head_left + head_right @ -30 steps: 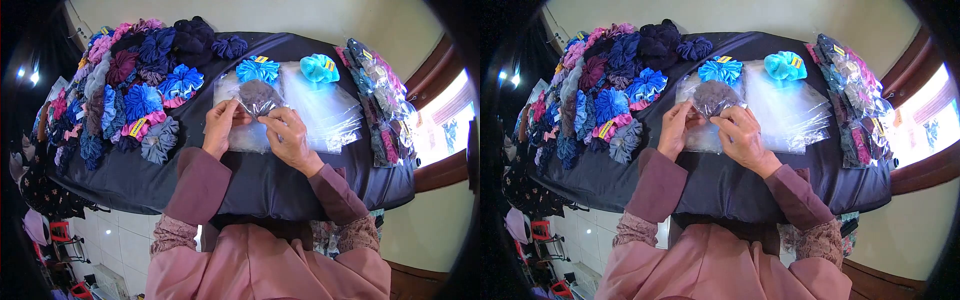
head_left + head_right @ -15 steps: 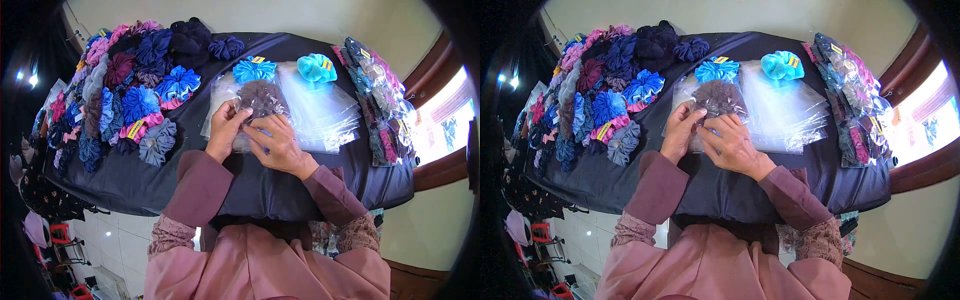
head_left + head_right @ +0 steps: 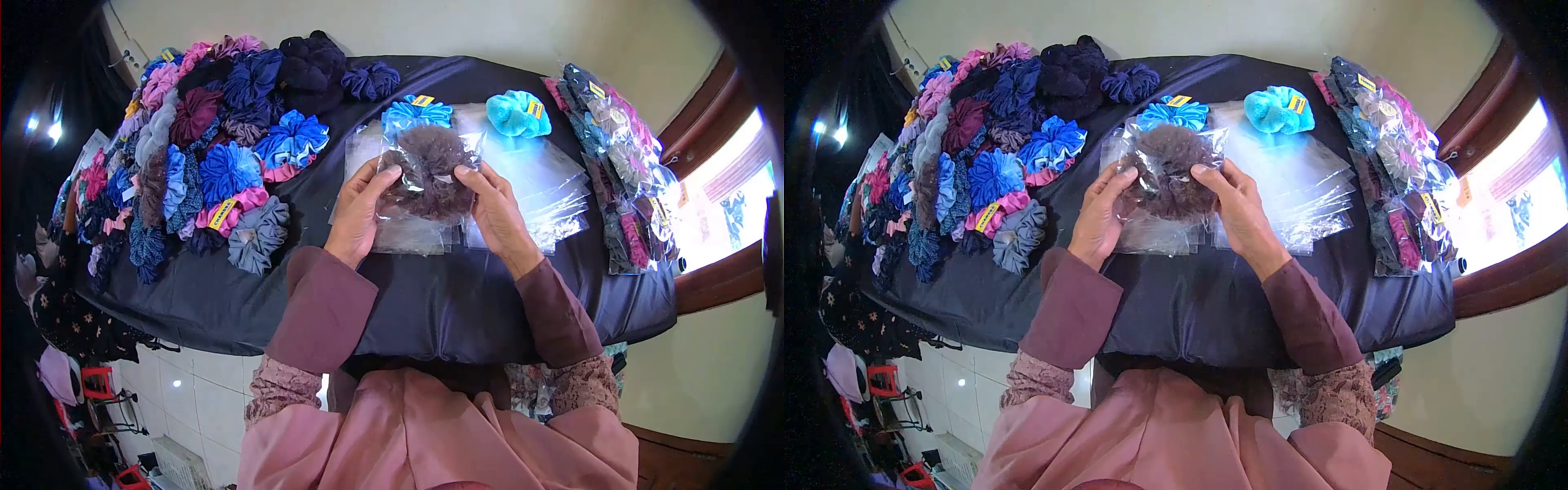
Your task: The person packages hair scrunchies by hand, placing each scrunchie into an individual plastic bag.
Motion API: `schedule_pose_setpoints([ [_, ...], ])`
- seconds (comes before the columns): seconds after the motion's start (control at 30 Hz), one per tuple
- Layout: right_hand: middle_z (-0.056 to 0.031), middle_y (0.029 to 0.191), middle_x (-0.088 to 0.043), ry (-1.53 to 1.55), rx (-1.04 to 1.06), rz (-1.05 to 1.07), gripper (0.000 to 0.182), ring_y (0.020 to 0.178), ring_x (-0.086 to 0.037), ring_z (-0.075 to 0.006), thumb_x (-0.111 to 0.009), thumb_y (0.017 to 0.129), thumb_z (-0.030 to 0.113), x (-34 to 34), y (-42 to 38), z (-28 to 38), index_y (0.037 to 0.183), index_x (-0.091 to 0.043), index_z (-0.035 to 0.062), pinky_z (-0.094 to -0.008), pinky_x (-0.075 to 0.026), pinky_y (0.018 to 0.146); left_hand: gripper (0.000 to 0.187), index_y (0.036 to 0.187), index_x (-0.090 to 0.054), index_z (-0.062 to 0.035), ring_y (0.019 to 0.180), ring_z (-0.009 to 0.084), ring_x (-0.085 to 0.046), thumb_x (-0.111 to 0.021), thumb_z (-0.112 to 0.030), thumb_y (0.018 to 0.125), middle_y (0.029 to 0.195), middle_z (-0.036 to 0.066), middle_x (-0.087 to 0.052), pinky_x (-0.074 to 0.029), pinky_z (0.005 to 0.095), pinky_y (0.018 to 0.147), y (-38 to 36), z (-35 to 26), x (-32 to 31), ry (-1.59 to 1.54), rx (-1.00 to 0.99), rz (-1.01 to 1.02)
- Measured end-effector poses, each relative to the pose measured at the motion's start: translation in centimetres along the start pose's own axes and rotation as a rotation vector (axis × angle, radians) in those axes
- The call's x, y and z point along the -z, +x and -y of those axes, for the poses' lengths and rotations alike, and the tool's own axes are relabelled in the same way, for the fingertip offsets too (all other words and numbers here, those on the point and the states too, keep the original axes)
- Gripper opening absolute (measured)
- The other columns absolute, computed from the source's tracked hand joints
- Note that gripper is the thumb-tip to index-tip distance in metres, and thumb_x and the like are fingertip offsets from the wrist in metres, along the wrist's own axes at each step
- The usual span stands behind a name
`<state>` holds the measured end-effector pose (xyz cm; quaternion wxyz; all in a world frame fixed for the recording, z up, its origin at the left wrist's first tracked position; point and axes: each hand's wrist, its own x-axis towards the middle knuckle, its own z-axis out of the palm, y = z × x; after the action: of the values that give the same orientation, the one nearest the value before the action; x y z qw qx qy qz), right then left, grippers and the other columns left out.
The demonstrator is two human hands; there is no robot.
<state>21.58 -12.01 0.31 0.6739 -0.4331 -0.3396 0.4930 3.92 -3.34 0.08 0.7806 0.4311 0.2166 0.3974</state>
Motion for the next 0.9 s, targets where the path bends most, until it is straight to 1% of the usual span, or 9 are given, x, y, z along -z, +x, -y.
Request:
schedule_pose_setpoints([
  [0.3, -0.0037, 0.111, -0.059, 0.158, -0.009, 0.025, 0.032, 0.101, -0.055, -0.0134, -0.059, 0.088, 0.014, -0.2, -0.1, 0.2, 0.117, -0.054, 0.0035, -0.032, -0.043, 0.09, 0.038, 0.12, -0.054, -0.0066, 0.096, 0.0112, -0.059, -0.065, -0.013, 0.084, 0.108, 0.001, -0.061, -0.047, 0.0292, 0.084, -0.5, -0.1, -0.5, 0.005, 0.025, 0.085],
  [0.37, -0.0046, 0.112, -0.058, 0.011, -0.003, 0.038, 0.039, 0.102, -0.054, -0.0141, -0.058, 0.086, 0.018, 0.3, 0.1, 0.4, 0.122, -0.051, 0.0038, -0.033, -0.039, 0.092, 0.038, 0.12, -0.055, -0.0067, 0.095, 0.0113, -0.059, -0.065, -0.012, 0.084, 0.108, 0.001, -0.061, -0.047, 0.0295, 0.083, -0.5, -0.3, -0.2, 0.001, 0.034, 0.073],
  [0.4, -0.0046, 0.112, -0.058, 0.011, -0.003, 0.039, 0.039, 0.102, -0.054, -0.0141, -0.058, 0.086, 0.018, 0.6, 0.2, 0.7, 0.122, -0.051, 0.0038, -0.033, -0.039, 0.092, 0.037, 0.119, -0.055, -0.0069, 0.095, 0.0113, -0.059, -0.065, -0.012, 0.084, 0.108, 0.001, -0.061, -0.048, 0.0296, 0.083, -0.5, -0.4, -0.1, -0.013, 0.049, 0.086],
  [0.53, -0.0099, 0.123, -0.053, 0.009, 0.073, 0.016, 0.06, 0.109, -0.05, -0.0179, -0.055, 0.084, 0.03, 1.7, 0.2, 2.2, 0.136, -0.038, 0.0075, -0.0339, -0.034, 0.095, 0.037, 0.119, -0.056, -0.0064, 0.095, 0.0112, -0.059, -0.065, -0.011, 0.083, 0.107, 0.002, -0.061, -0.048, 0.0297, 0.084, -0.4, -0.6, 0.5, -0.041, 0.134, 0.14],
  [0.63, -0.014, 0.134, -0.044, -0.055, 0.063, 0.213, 0.071, 0.122, -0.04, -0.0225, -0.058, 0.079, 0.037, 2.3, 0.1, 3.2, 0.14, -0.035, 0.0104, -0.036, -0.03, 0.1, 0.04, 0.121, -0.055, -0.0053, 0.097, 0.0117, -0.059, -0.065, -0.01, 0.083, 0.108, 0.002, -0.061, -0.047, 0.0296, 0.086, -0.6, -0.9, 0.4, 0.002, 0.212, 0.209],
  [0.67, -0.014, 0.134, -0.044, -0.055, 0.065, 0.211, 0.071, 0.122, -0.04, -0.0225, -0.058, 0.079, 0.037, 2.2, 0.1, 3.4, 0.14, -0.035, 0.0104, -0.036, -0.03, 0.1, 0.04, 0.121, -0.055, -0.0053, 0.097, 0.0117, -0.059, -0.065, -0.01, 0.083, 0.108, 0.002, -0.061, -0.047, 0.0296, 0.086, -0.8, -1.0, 0.2, 0.003, 0.212, 0.211],
  [0.73, -0.0136, 0.136, -0.042, -0.086, 0.024, 0.335, 0.07, 0.125, -0.038, -0.0226, -0.06, 0.078, 0.031, 2.0, -0.1, 3.6, 0.14, -0.035, 0.0096, -0.0363, -0.029, 0.102, 0.042, 0.123, -0.053, -0.0041, 0.099, 0.0121, -0.058, -0.064, -0.009, 0.082, 0.109, 0.002, -0.061, -0.045, 0.0292, 0.09, -1.1, -1.2, -0.3, 0.029, 0.23, 0.24],
  [0.87, -0.0143, 0.138, -0.039, -0.115, 0.071, 0.39, 0.07, 0.126, -0.038, -0.0236, -0.063, 0.076, 0.021, 1.5, -0.6, 3.8, 0.14, -0.036, 0.0086, -0.0369, -0.028, 0.103, 0.042, 0.123, -0.053, -0.0033, 0.1, 0.0125, -0.058, -0.064, -0.009, 0.082, 0.11, 0.003, -0.061, -0.043, 0.0287, 0.092, -1.0, -1.2, 0.1, 0.049, 0.234, 0.256],
  [0.9, -0.0141, 0.14, -0.037, -0.139, 0.017, 0.388, 0.077, 0.127, -0.037, -0.0231, -0.065, 0.073, 0.02, 1.2, -0.7, 4.1, 0.141, -0.032, 0.0072, -0.036, -0.027, 0.105, 0.042, 0.123, -0.053, -0.003, 0.1, 0.0124, -0.058, -0.064, -0.009, 0.082, 0.11, 0.003, -0.061, -0.043, 0.0286, 0.092, -0.9, -1.2, 0.2, 0.068, 0.243, 0.26],
])
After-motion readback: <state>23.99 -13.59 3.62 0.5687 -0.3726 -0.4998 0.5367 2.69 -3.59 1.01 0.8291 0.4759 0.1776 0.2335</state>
